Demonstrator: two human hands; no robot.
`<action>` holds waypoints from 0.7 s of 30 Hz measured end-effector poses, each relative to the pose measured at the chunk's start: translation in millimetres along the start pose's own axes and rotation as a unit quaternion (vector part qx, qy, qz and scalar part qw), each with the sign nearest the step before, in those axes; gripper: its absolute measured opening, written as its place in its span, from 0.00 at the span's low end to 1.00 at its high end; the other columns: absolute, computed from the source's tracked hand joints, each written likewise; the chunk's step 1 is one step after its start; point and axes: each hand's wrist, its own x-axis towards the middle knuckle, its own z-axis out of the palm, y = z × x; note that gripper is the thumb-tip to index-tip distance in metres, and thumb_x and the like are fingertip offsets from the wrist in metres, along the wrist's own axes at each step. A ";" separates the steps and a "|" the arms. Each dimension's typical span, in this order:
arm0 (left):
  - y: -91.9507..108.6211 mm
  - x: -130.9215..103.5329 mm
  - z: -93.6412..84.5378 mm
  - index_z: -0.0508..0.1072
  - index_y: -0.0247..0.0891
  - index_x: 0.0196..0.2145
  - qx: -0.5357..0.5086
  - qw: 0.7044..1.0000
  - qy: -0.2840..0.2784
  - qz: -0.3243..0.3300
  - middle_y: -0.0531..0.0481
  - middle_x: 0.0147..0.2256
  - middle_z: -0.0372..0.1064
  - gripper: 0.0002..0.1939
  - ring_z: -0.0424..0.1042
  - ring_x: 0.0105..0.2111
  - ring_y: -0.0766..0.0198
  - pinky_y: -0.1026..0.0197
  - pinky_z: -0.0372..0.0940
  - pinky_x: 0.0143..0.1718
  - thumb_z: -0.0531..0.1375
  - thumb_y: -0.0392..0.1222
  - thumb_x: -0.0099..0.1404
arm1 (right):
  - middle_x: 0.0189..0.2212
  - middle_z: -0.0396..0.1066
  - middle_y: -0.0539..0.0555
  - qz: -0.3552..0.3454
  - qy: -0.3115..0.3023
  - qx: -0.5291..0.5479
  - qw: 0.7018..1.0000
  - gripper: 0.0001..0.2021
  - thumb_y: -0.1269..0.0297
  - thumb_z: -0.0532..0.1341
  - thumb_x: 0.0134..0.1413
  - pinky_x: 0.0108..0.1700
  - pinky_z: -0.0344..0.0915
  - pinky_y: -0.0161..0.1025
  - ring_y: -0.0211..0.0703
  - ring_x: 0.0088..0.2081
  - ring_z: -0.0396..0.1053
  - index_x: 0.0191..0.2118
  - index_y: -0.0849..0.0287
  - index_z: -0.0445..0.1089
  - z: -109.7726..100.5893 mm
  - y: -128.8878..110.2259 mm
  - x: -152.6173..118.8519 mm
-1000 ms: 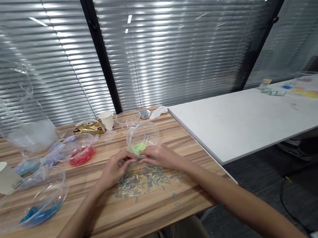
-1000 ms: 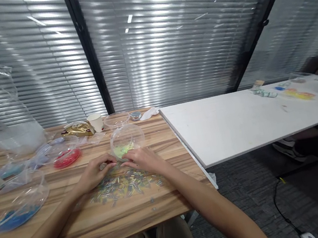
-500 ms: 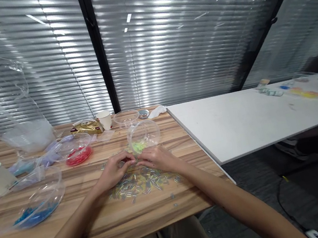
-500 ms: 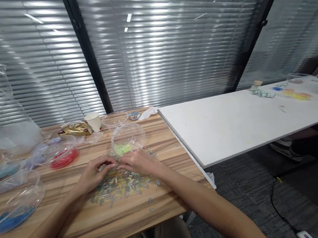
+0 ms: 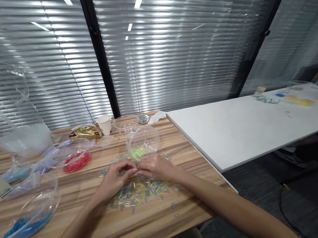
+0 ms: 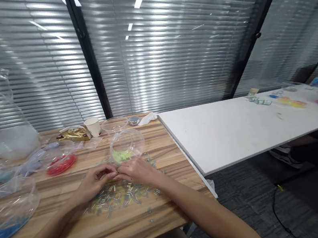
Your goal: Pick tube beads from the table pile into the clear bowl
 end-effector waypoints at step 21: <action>-8.1 -2.0 1.7 0.70 0.35 0.31 -0.044 0.999 0.006 -0.024 0.51 0.25 0.67 0.12 0.67 0.25 0.64 0.64 0.62 0.27 0.56 0.47 0.64 | 0.26 0.71 0.51 0.003 0.007 -0.019 1.000 0.14 0.65 0.51 0.64 0.28 0.55 0.32 0.36 0.26 0.65 0.31 0.61 0.69 -1.2 -0.9 -0.8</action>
